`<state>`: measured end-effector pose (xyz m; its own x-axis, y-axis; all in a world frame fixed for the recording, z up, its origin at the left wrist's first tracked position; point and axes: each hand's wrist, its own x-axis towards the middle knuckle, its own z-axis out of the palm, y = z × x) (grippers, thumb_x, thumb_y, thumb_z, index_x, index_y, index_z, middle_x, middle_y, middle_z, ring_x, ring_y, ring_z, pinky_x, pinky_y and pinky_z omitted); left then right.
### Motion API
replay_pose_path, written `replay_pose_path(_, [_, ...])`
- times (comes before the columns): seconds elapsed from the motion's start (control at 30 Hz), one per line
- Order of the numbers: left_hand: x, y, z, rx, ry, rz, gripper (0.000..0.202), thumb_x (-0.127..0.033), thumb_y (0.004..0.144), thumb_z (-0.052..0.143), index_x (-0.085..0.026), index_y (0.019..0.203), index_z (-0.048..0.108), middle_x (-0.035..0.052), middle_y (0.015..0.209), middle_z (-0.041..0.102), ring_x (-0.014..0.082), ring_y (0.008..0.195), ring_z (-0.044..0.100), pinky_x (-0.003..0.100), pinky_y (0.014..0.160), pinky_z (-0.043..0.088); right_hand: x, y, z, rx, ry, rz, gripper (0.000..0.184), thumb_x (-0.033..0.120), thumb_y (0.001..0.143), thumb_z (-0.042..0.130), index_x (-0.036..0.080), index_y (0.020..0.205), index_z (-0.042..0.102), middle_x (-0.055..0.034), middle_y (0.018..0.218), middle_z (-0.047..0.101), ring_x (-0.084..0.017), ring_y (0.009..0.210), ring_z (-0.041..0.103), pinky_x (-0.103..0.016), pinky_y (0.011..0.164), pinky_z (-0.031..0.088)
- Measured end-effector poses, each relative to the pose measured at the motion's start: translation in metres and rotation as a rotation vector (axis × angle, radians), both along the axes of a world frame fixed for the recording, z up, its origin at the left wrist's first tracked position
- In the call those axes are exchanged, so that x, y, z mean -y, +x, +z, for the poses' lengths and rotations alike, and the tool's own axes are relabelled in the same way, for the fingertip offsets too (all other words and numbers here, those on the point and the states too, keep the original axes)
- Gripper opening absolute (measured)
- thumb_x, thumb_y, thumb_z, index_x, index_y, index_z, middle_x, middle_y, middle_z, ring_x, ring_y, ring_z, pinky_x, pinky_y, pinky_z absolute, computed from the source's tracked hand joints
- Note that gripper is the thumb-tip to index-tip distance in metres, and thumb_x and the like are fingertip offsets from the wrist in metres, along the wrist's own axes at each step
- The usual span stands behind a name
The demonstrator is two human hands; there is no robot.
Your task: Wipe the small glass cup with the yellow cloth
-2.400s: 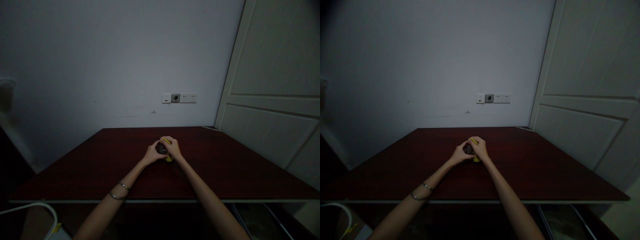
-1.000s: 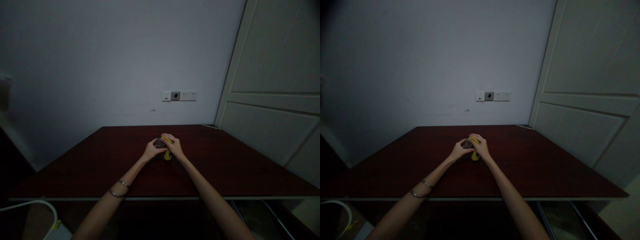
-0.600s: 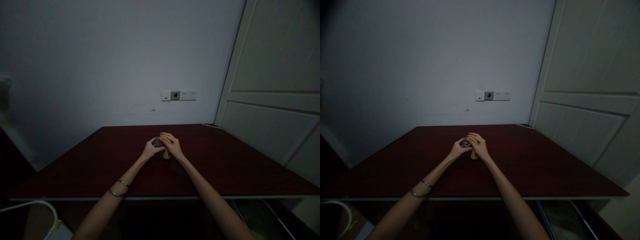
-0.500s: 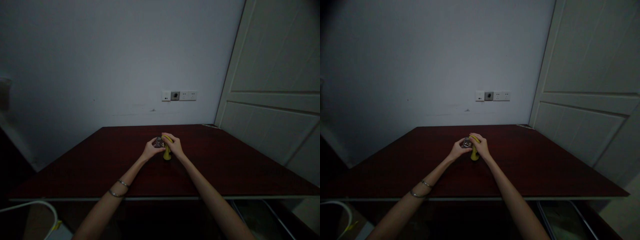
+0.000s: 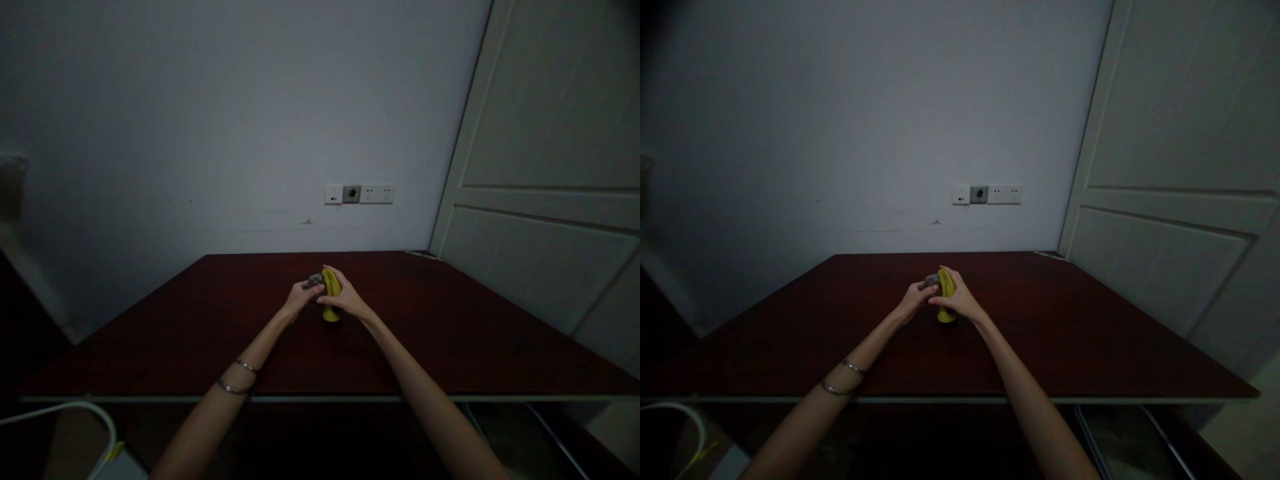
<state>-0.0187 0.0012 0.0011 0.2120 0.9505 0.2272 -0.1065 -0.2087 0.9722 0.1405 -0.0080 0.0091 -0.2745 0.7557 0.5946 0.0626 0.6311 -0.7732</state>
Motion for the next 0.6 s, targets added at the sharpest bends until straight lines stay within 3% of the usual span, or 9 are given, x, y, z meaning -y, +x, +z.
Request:
replay_pose_path(0.13, [0.0004,-0.0008,-0.0002,-0.011,-0.057,-0.026,0.043,-0.044,0.062,0.069,-0.007,0.085,0.065,0.0063,0.072,0.065,0.0099,0.055,0.055,0.02,0.051,0.043,-0.0046,-0.0021,-0.0084,0.027,0.077,-0.04,0.086,0.032,0.052,0.077,0.022,0.127,0.038,-0.0097,0.128,0.041,-0.022,0.117,0.043,-0.037,0.101,0.033])
replay_pose_path(0.37, [-0.0002,-0.0015,-0.0008,-0.043,-0.097,-0.017,0.051,-0.053,0.061,0.065,-0.008,0.086,0.063,0.0073,0.074,0.065,0.012,0.058,0.057,0.023,0.054,0.046,-0.01,-0.0054,-0.0097,-0.061,-0.061,-0.057,0.084,0.03,0.046,0.079,0.021,0.122,0.046,-0.0081,0.115,0.055,-0.021,0.104,0.054,-0.036,0.092,0.042])
replay_pose_path(0.6, [0.0005,0.0,0.0037,-0.061,0.069,-0.136,0.063,-0.039,0.056,0.074,-0.012,0.109,0.054,0.0118,0.109,0.06,0.0189,0.089,0.06,0.025,0.072,0.047,-0.0097,-0.0099,-0.0029,-0.317,-0.34,-0.137,0.068,0.032,0.049,0.076,0.016,0.112,0.054,-0.0094,0.103,0.063,-0.02,0.087,0.062,-0.034,0.079,0.05])
